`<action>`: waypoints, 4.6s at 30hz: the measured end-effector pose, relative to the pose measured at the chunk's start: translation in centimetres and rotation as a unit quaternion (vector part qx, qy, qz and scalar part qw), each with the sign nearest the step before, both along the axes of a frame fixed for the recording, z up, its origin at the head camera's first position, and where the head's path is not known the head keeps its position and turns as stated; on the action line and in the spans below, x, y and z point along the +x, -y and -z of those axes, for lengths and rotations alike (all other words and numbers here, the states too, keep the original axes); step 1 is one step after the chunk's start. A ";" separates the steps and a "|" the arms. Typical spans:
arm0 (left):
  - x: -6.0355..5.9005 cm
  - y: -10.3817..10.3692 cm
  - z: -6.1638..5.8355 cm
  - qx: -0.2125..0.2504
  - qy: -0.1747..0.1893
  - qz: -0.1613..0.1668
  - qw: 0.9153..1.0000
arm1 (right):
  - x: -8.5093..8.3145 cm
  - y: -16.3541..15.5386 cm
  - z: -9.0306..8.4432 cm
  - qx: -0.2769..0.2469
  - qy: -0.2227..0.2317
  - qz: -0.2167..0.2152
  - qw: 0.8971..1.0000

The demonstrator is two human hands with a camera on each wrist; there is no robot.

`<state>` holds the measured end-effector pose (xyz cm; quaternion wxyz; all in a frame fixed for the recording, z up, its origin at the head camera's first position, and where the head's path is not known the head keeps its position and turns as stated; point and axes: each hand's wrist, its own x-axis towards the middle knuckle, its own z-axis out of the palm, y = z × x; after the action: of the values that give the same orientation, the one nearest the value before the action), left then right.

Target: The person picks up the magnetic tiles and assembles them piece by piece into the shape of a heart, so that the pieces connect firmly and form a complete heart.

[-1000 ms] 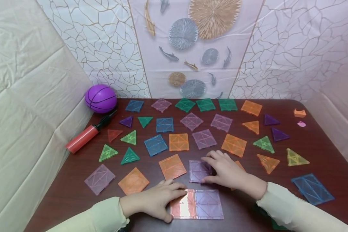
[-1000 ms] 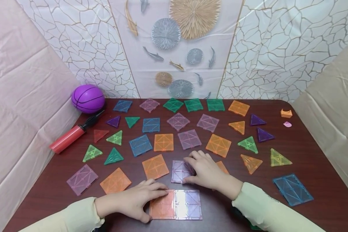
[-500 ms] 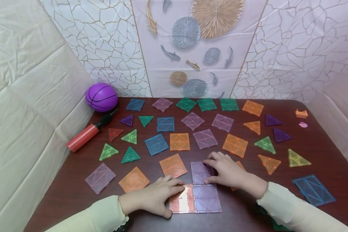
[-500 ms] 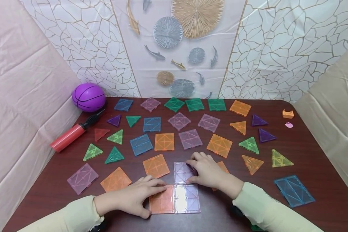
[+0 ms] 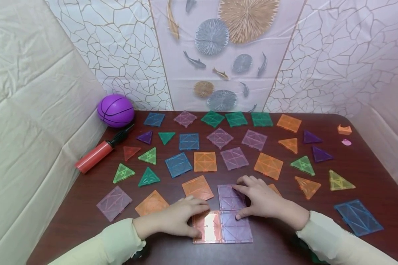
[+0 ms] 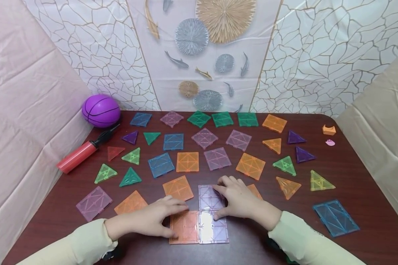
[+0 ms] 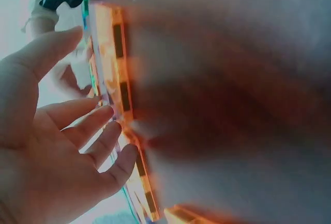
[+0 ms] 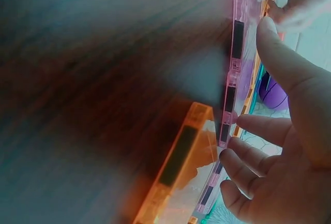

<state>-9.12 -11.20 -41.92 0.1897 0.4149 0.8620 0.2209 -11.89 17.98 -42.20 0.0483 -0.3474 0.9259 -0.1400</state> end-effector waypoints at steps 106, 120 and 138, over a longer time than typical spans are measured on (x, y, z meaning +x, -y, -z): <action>-5.4 -0.9 1.0 -0.050 -0.092 -0.028 0.994 | -13.8 -0.9 -0.3 -0.014 0.127 0.058 0.990; -5.6 -1.0 1.3 -0.055 -0.095 -0.030 0.993 | -12.7 -0.6 -0.4 -0.064 0.110 0.089 0.988; -5.5 -1.0 1.1 -0.053 -0.091 -0.026 0.994 | -9.7 -0.4 -0.9 -0.100 0.091 0.040 0.990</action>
<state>-14.60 -10.23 -43.04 0.1261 0.3998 0.8969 0.1411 -21.61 18.34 -41.27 0.0914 -0.2992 0.9123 -0.2643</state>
